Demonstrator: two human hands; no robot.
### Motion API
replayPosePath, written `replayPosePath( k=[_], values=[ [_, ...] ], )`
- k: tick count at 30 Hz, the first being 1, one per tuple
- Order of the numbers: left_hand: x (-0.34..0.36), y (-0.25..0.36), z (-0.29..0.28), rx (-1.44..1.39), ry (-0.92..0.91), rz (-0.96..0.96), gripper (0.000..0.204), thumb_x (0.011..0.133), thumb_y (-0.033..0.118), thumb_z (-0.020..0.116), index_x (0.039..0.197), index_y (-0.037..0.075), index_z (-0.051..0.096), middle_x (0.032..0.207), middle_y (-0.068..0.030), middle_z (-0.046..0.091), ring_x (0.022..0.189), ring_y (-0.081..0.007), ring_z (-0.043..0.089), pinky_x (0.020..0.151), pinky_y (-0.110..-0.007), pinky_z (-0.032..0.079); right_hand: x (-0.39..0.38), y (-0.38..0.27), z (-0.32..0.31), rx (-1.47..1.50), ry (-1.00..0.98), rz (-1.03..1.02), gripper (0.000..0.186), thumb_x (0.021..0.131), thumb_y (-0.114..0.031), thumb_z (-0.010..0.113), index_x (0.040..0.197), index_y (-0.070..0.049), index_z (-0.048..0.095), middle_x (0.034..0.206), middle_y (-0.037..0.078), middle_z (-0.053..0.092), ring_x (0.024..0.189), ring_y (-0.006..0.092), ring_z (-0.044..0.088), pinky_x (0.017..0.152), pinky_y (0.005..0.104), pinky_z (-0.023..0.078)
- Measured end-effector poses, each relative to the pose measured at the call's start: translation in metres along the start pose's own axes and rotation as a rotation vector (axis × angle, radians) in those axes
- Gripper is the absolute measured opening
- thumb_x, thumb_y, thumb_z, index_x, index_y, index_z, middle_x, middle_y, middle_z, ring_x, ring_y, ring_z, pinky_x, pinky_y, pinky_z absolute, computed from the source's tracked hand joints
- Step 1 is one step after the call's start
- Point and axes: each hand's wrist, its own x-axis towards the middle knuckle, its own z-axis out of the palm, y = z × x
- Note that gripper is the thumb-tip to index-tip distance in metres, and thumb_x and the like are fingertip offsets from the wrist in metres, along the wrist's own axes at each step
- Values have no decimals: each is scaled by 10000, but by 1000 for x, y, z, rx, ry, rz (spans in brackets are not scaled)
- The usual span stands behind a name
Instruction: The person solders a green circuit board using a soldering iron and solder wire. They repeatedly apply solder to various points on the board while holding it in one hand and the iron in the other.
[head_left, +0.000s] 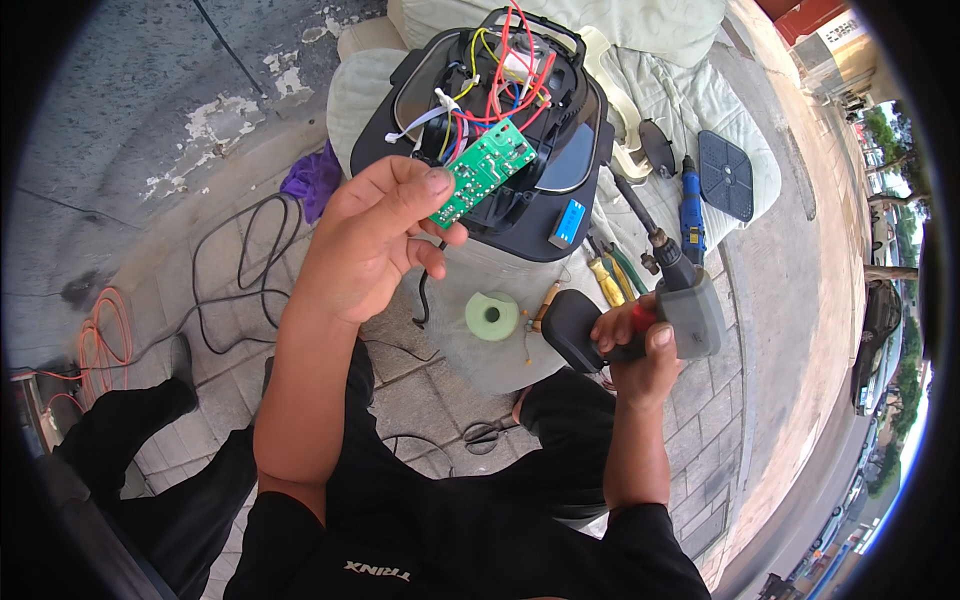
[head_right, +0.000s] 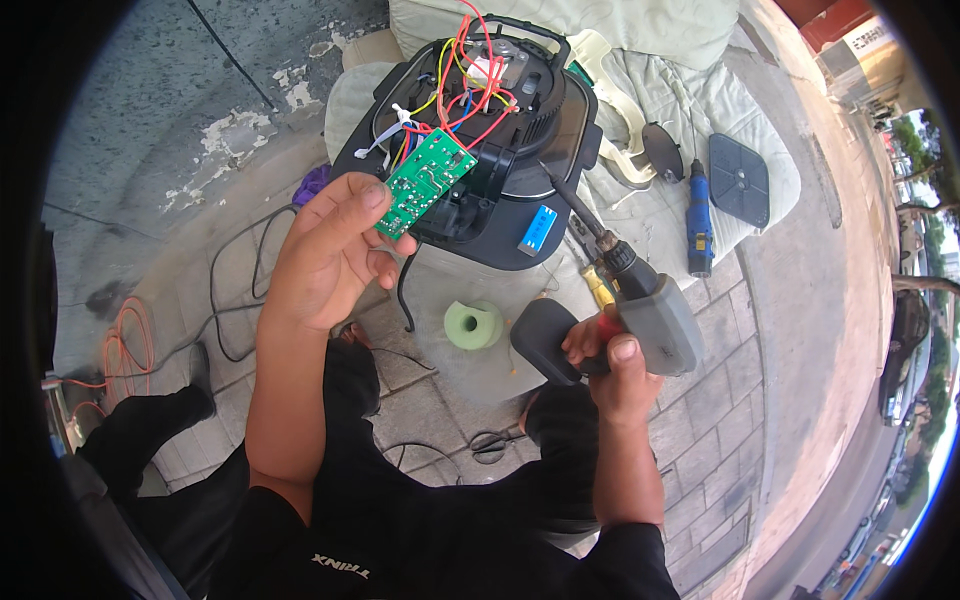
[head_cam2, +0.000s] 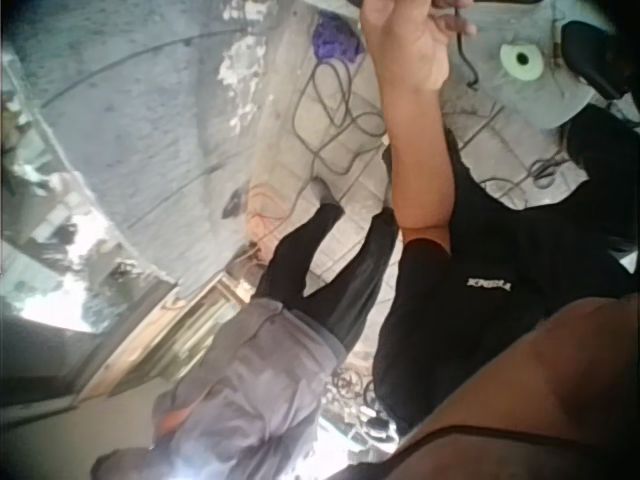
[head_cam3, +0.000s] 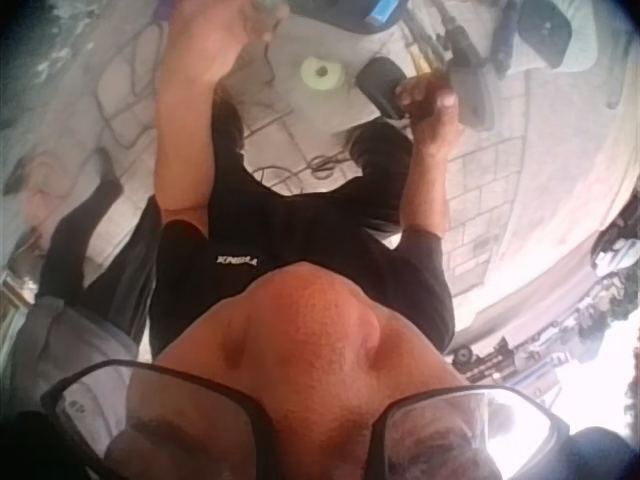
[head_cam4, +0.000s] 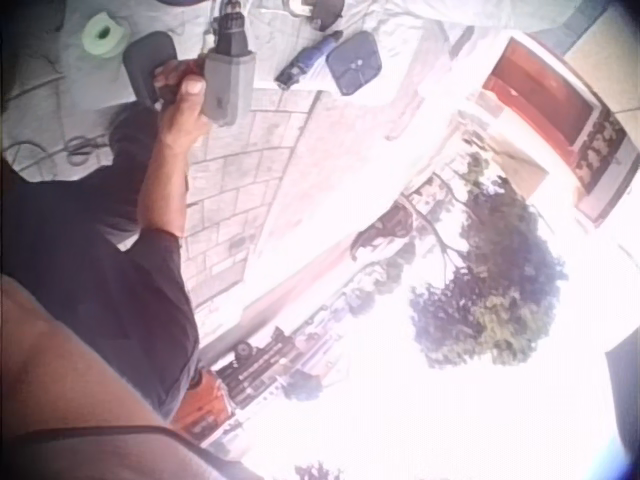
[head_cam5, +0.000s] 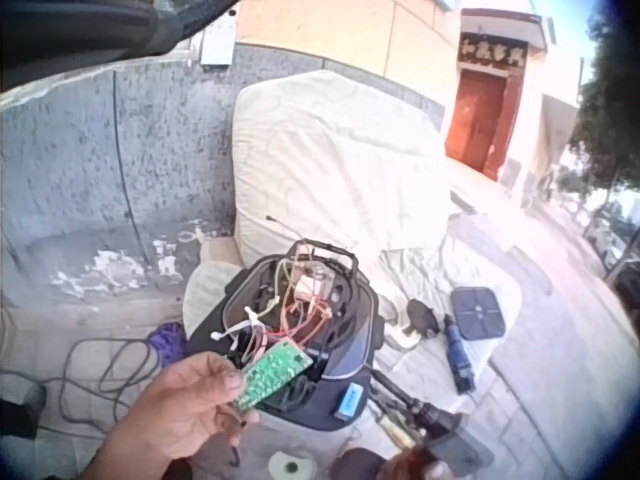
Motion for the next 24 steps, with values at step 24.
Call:
replayPosePath(
  k=[24],
  values=[
    [4,4,-2,-102,-62,-37,269,995,290,664,1081,35,658,947,-73,733,823,-184,736,551,-289,576,0,-2,0,-15,-20,22,544,915,-467,683,1178,-5,566,705,80,520,603,223,564,636,392,491]
  ],
)
